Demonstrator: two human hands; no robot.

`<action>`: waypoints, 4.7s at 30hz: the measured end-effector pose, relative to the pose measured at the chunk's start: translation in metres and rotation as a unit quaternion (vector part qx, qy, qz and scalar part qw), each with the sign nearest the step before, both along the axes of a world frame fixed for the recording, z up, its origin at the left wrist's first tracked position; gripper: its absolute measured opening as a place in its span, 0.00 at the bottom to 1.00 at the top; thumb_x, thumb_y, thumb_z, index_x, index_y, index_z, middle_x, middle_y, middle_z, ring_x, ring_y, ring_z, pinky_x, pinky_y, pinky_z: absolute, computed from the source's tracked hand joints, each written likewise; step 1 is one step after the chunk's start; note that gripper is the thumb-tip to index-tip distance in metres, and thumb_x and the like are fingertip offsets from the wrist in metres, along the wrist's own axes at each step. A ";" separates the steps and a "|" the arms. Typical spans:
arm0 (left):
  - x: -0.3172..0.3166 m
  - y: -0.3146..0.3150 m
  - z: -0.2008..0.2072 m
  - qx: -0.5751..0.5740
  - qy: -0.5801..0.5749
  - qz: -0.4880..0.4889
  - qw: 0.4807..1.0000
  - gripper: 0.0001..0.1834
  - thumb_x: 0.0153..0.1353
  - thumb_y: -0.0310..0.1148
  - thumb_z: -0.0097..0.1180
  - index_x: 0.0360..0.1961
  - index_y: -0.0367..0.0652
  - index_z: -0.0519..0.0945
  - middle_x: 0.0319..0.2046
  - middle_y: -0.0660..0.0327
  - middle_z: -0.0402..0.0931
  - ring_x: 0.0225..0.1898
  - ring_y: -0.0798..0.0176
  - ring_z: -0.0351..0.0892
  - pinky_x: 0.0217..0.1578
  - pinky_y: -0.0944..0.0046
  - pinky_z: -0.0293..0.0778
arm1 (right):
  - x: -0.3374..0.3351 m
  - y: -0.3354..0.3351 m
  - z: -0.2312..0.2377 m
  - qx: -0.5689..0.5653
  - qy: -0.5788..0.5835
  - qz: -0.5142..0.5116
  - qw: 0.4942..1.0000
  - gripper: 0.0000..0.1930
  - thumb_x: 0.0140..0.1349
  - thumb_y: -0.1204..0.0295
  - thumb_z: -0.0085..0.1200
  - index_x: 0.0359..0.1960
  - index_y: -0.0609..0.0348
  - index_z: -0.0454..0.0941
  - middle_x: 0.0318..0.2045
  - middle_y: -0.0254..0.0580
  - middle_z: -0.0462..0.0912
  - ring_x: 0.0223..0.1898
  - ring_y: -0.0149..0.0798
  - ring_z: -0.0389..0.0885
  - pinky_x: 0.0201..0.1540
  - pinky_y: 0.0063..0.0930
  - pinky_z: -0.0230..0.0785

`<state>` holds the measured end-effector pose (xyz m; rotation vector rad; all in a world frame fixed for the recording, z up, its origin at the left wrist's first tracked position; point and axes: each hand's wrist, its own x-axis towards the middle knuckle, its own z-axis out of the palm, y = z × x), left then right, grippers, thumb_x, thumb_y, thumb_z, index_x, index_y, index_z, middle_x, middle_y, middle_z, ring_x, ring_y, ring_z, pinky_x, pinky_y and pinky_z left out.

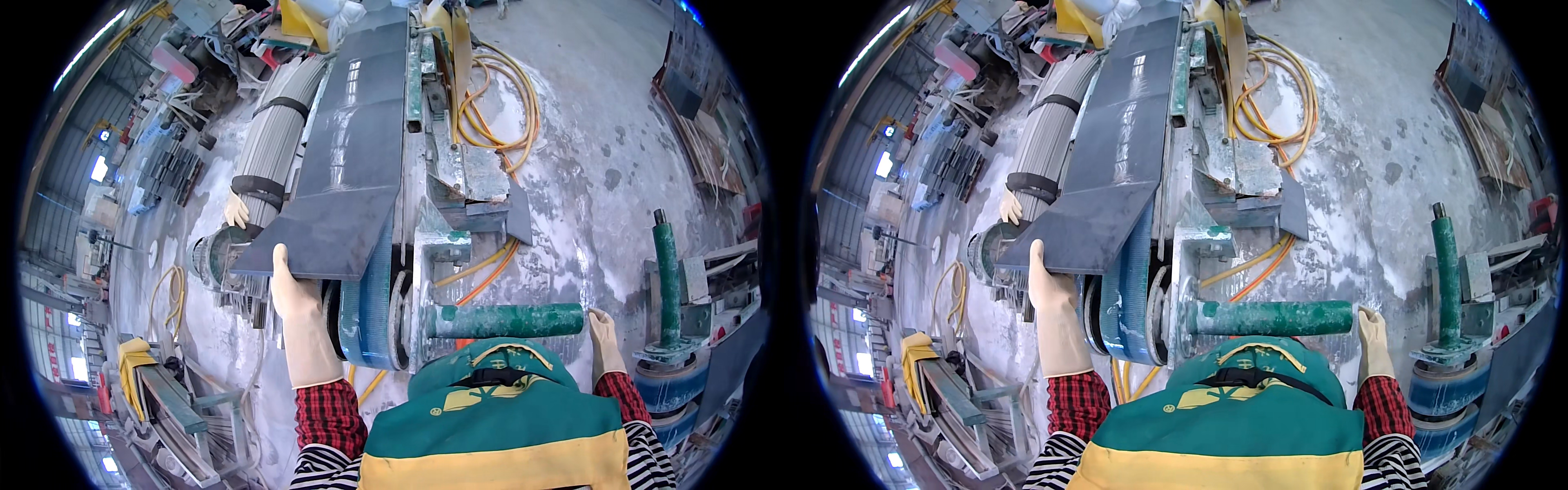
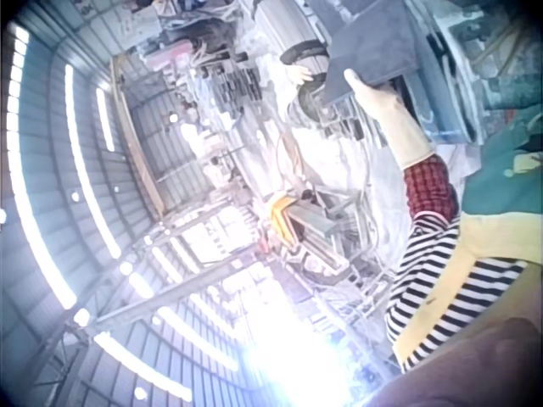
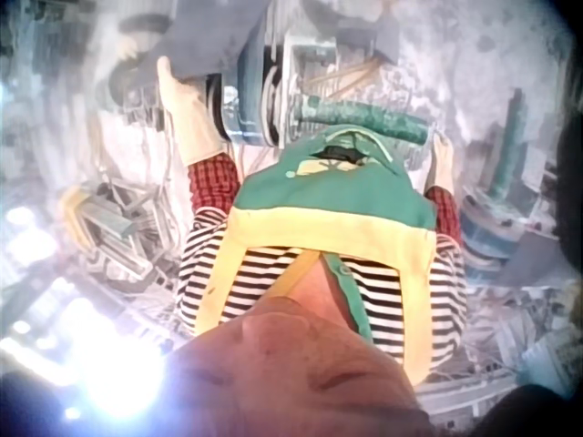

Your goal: The person repeatedly picks up dark rectangular panels from a conveyor belt and places them onto a roller mechanism. The person handles the panels one by one, moving them from the belt to the rollers in a repetitive cycle.

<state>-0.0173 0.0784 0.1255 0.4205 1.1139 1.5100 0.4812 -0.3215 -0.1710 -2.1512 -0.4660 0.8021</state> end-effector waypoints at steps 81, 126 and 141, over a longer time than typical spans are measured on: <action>0.676 -0.585 -0.115 0.215 0.279 -0.878 0.325 0.28 0.71 0.36 0.47 0.69 0.37 0.65 0.63 0.54 0.70 0.64 0.60 0.67 0.64 0.65 0.59 | -0.035 -0.371 0.169 0.602 0.227 -0.685 0.343 0.19 0.66 0.83 0.48 0.58 0.79 0.66 0.59 0.57 0.72 0.59 0.54 0.74 0.66 0.46 0.68; 0.741 -0.624 -0.193 0.232 0.173 -0.870 0.399 0.24 0.64 0.28 0.51 0.62 0.35 0.72 0.54 0.47 0.78 0.55 0.52 0.78 0.58 0.63 0.68 | 0.038 -0.423 0.153 0.533 0.319 -0.716 0.319 0.11 0.64 0.75 0.53 0.47 0.67 0.75 0.53 0.53 0.79 0.57 0.52 0.77 0.64 0.45 0.68; 0.583 -0.384 -0.165 0.099 0.195 -0.735 0.642 0.25 0.72 0.35 0.50 0.65 0.34 0.68 0.65 0.52 0.68 0.67 0.57 0.67 0.67 0.60 0.63 | 0.027 -0.408 0.195 0.416 0.289 -0.503 0.700 0.25 0.75 0.59 0.43 0.56 0.76 0.72 0.53 0.62 0.80 0.50 0.48 0.84 0.57 0.37 0.76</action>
